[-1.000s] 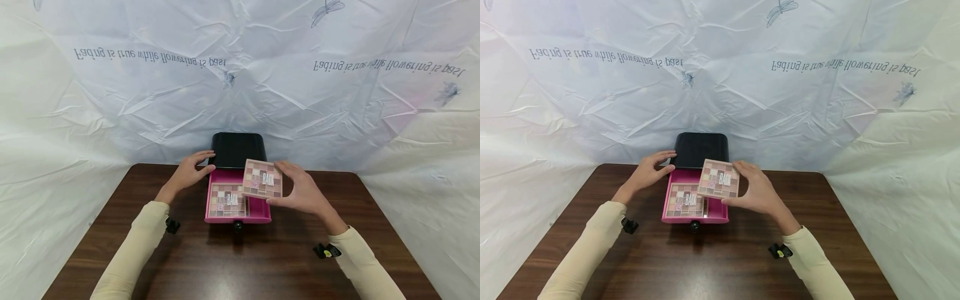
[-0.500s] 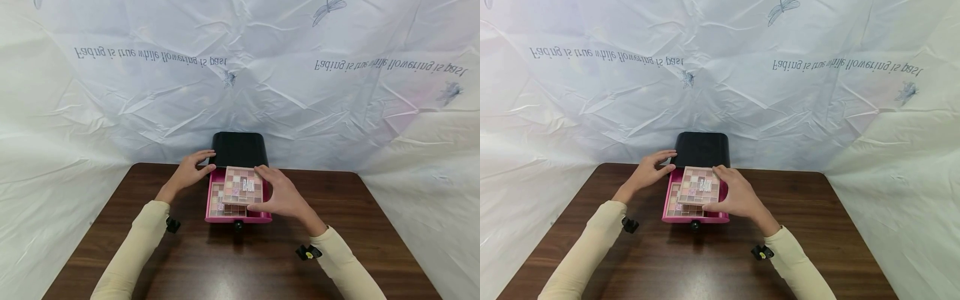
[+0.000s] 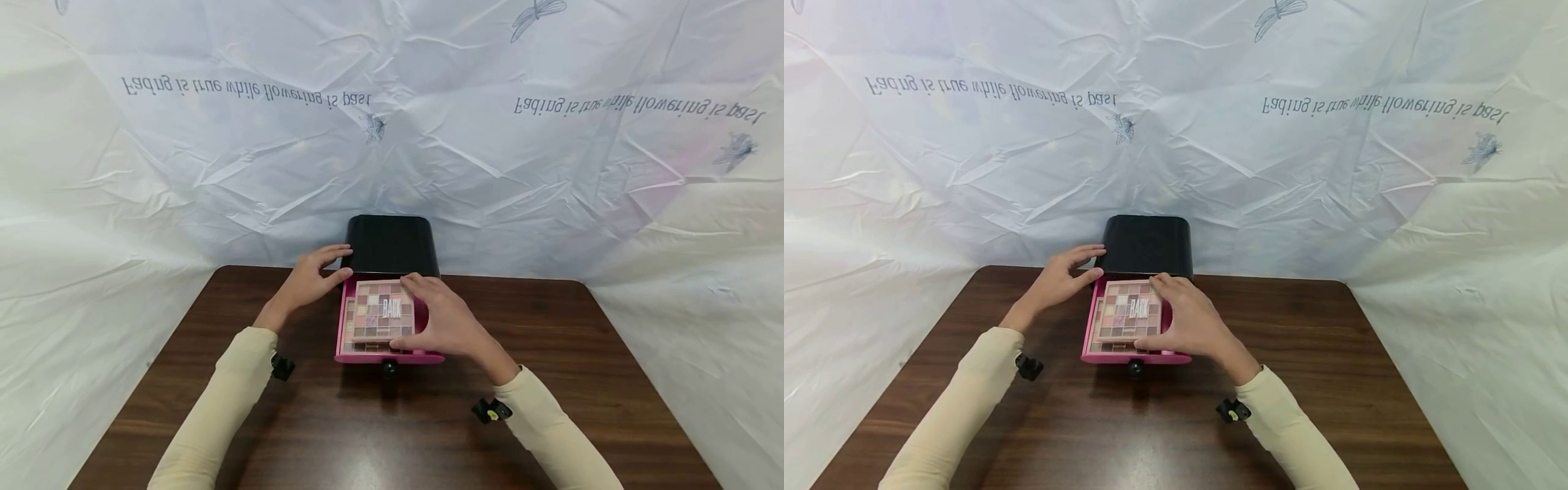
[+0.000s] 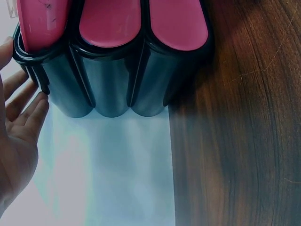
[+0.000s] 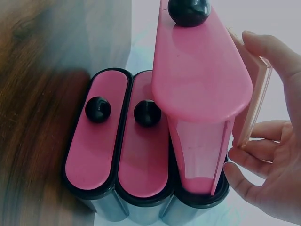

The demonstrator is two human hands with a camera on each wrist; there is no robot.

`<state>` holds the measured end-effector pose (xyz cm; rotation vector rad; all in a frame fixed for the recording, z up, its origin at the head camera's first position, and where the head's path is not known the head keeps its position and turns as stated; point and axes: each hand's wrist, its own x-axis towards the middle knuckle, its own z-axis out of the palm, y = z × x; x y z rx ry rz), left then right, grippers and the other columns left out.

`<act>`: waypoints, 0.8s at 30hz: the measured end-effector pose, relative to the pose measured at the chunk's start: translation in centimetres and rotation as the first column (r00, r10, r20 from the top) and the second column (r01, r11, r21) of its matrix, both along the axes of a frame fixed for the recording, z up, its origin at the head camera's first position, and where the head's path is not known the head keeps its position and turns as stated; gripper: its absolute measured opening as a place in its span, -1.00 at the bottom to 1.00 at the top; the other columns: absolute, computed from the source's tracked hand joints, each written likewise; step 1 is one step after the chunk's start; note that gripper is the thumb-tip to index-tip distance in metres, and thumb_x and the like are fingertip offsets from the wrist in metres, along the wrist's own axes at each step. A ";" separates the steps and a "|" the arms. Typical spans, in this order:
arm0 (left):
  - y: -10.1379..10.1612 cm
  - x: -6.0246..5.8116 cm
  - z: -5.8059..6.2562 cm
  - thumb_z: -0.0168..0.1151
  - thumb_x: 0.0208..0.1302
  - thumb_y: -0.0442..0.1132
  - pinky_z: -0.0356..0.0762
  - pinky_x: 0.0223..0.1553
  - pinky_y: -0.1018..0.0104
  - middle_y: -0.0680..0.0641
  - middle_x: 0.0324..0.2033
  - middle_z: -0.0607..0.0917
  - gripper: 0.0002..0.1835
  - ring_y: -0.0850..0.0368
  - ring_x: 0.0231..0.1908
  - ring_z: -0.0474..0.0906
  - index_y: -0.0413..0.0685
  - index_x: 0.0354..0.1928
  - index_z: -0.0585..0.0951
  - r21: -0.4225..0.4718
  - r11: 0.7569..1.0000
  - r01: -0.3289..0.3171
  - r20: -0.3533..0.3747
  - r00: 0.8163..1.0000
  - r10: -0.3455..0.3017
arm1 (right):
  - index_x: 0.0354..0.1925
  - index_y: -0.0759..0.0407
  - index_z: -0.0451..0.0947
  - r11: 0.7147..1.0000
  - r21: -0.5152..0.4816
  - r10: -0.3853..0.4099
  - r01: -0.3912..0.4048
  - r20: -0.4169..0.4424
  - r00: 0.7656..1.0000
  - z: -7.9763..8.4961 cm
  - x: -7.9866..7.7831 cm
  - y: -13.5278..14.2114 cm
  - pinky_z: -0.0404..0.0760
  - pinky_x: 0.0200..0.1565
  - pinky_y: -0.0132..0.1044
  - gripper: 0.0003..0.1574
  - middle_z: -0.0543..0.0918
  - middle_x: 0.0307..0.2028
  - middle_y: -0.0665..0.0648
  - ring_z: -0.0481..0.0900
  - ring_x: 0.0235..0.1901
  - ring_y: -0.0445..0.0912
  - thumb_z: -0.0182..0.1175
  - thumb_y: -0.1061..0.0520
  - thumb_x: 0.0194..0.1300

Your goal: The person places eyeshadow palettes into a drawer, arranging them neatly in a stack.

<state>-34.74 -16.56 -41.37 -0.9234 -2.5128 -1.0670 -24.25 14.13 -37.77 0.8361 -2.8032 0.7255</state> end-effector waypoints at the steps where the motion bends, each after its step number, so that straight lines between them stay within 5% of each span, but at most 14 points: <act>1: 0.0 0.0 0.0 0.26 0.44 0.12 0.54 0.27 -0.06 -0.09 0.41 0.48 -0.40 -0.08 0.39 0.41 -0.04 0.37 0.55 -0.001 1.000 0.000 0.001 1.000 0.000 | 0.54 0.07 0.29 1.000 0.005 0.001 -0.001 0.002 1.000 0.0 0.0 -0.1 0.40 0.38 0.17 0.37 0.32 0.50 0.12 0.28 0.43 0.05 0.48 -0.50 -0.09; 17: 0.1 0.1 0.1 0.27 0.45 0.06 0.54 0.25 -0.07 -0.10 0.41 0.48 -0.43 -0.09 0.39 0.41 -0.05 0.38 0.54 0.000 1.000 0.006 0.003 1.000 -0.006 | 0.52 0.08 0.33 1.000 0.000 0.012 -0.012 -0.021 1.000 -0.2 -0.1 -0.4 0.43 0.36 0.16 0.33 0.28 0.53 0.08 0.27 0.41 0.03 0.48 -0.50 -0.06; 24: 0.1 0.1 0.1 0.27 0.44 0.08 0.53 0.27 -0.09 -0.12 0.40 0.49 -0.42 -0.10 0.39 0.41 -0.07 0.37 0.55 0.009 1.000 0.006 0.001 1.000 -0.006 | 0.44 0.04 0.45 0.996 -0.089 -0.028 0.025 -0.039 0.999 0.1 0.4 0.2 0.49 0.29 0.19 0.05 0.46 0.43 0.06 0.40 0.34 0.04 0.48 -0.32 0.08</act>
